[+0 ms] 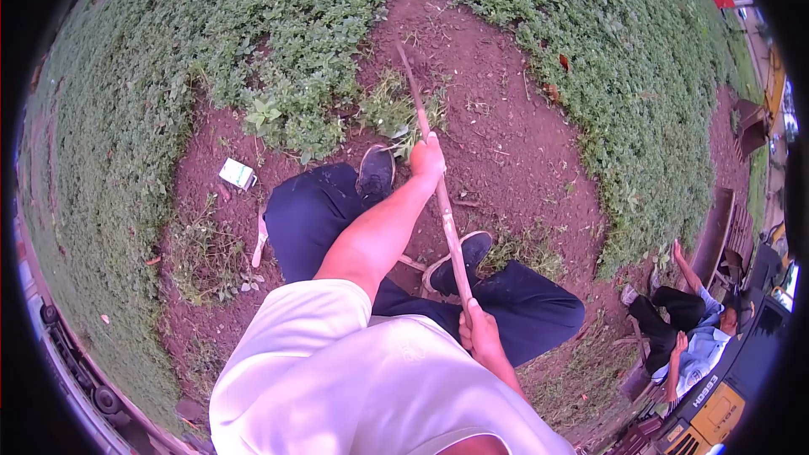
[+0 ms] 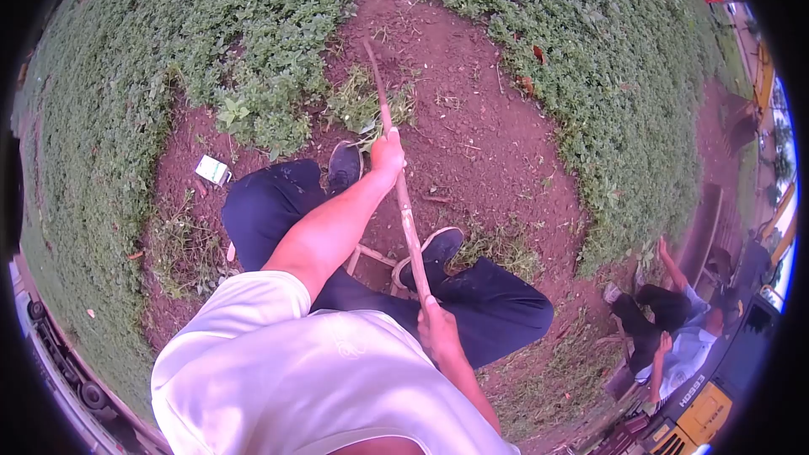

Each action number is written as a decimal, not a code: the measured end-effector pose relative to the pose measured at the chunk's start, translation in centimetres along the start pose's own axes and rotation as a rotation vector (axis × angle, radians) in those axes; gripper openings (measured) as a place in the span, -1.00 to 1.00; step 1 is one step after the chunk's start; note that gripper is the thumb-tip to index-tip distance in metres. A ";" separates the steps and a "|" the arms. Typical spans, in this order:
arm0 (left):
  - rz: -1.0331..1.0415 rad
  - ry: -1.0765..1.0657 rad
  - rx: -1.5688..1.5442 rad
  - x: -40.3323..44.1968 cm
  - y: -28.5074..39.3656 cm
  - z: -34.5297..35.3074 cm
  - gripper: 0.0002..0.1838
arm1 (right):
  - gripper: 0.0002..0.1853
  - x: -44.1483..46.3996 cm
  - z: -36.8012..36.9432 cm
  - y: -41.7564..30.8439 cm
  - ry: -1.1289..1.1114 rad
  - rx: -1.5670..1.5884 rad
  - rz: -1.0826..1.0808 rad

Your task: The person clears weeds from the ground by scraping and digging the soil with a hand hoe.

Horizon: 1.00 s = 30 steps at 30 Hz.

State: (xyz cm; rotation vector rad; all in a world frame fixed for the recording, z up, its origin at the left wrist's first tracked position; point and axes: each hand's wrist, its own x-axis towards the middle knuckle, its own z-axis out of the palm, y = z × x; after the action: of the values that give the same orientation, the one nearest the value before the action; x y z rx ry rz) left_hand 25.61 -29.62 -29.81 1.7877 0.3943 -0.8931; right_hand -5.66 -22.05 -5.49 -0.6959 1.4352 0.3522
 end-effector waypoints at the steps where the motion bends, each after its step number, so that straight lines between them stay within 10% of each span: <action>1: 0.030 -0.025 -0.063 2.2 2.1 -0.4 -0.47 | -0.49 1.6 1.6 -1.3 -0.014 0.032 -0.026; 8: 0.099 -0.046 -0.017 9.7 7.0 -1.5 -0.43 | -0.43 6.3 9.1 -8.7 -0.167 0.136 -0.075; 15: 0.329 0.179 0.273 0.2 -11.7 5.9 -0.50 | -0.46 1.7 0.2 -0.2 -0.006 0.087 0.063; 21: 0.059 0.011 0.026 2.1 -5.6 3.9 -0.43 | -0.57 4.7 1.5 -0.1 0.010 -0.061 -0.152; 30: 0.204 -0.081 -0.109 15.6 12.0 0.9 -0.47 | -0.54 11.6 12.3 -14.2 -0.263 0.138 -0.207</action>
State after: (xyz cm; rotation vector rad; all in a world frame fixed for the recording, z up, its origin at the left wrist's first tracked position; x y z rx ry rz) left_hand 43.32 -37.48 -33.38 1.6534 0.2006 -0.7823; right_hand 14.11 -27.19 -13.81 -0.6527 1.1158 0.1733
